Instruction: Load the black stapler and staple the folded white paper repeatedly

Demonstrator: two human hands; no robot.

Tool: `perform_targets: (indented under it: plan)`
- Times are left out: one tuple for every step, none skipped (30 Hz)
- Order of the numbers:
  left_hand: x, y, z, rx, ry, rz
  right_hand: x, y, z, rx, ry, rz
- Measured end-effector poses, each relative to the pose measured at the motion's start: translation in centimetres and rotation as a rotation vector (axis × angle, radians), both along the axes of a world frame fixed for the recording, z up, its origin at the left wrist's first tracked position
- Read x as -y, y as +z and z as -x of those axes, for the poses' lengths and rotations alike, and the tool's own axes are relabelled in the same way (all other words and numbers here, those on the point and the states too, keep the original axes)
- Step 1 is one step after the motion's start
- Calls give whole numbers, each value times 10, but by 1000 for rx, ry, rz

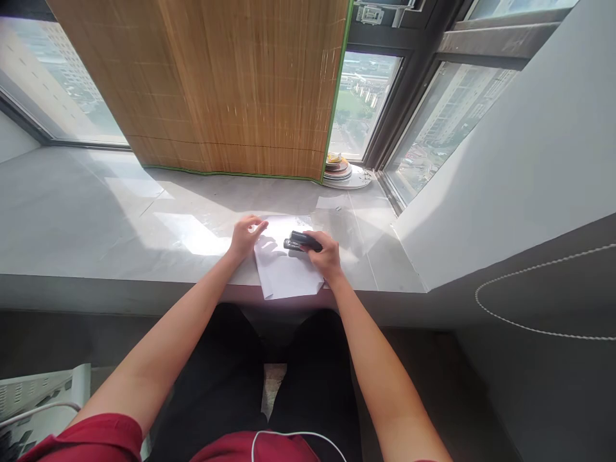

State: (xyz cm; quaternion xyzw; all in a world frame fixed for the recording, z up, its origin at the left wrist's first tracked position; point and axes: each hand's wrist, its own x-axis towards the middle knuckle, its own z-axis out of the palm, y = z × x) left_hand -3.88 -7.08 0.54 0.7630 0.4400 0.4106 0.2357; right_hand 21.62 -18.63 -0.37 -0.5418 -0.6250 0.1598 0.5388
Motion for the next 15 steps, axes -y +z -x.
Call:
perform_targets:
  plan:
    - [-4, -2, 0, -15, 79, -7, -2, -1, -4, -59, -80, -16]
    - [-8, -4, -1, -53, 136, -15, -4, -2, -9, -108, -152, -26]
    - [-12, -6, -3, -104, 170, -16, -9, -3, -16, -135, -207, -29]
    - [-16, -7, -6, -159, 189, -5, -14, -3, -26, -136, -243, -25]
    - [-20, -9, -8, -210, 205, 14, -21, -2, -36, -112, -263, -18]
    - [-23, -10, -11, -253, 222, 38, -29, -2, -47, -70, -268, -11]
    - [-26, -12, -13, -286, 240, 61, -36, -1, -59, -18, -263, -6]
    - [-29, -13, -15, -306, 257, 77, -44, -1, -69, 40, -255, -4]
    - [-31, -14, -15, -311, 269, 86, -50, -1, -79, 97, -250, -3]
    - [-33, -15, -14, -301, 271, 91, -56, -2, -87, 156, -248, 4]
    - [-35, -16, -13, -279, 263, 97, -61, -4, -93, 212, -247, 18]
    - [-36, -16, -10, -247, 247, 105, -65, -6, -97, 259, -249, 34]
    - [-38, -17, -8, -206, 221, 115, -67, -9, -99, 297, -247, 52]
    - [-39, -18, -6, -153, 188, 128, -69, -11, -100, 327, -236, 67]
    - [-41, -19, -4, -90, 156, 140, -70, -14, -99, 351, -215, 77]
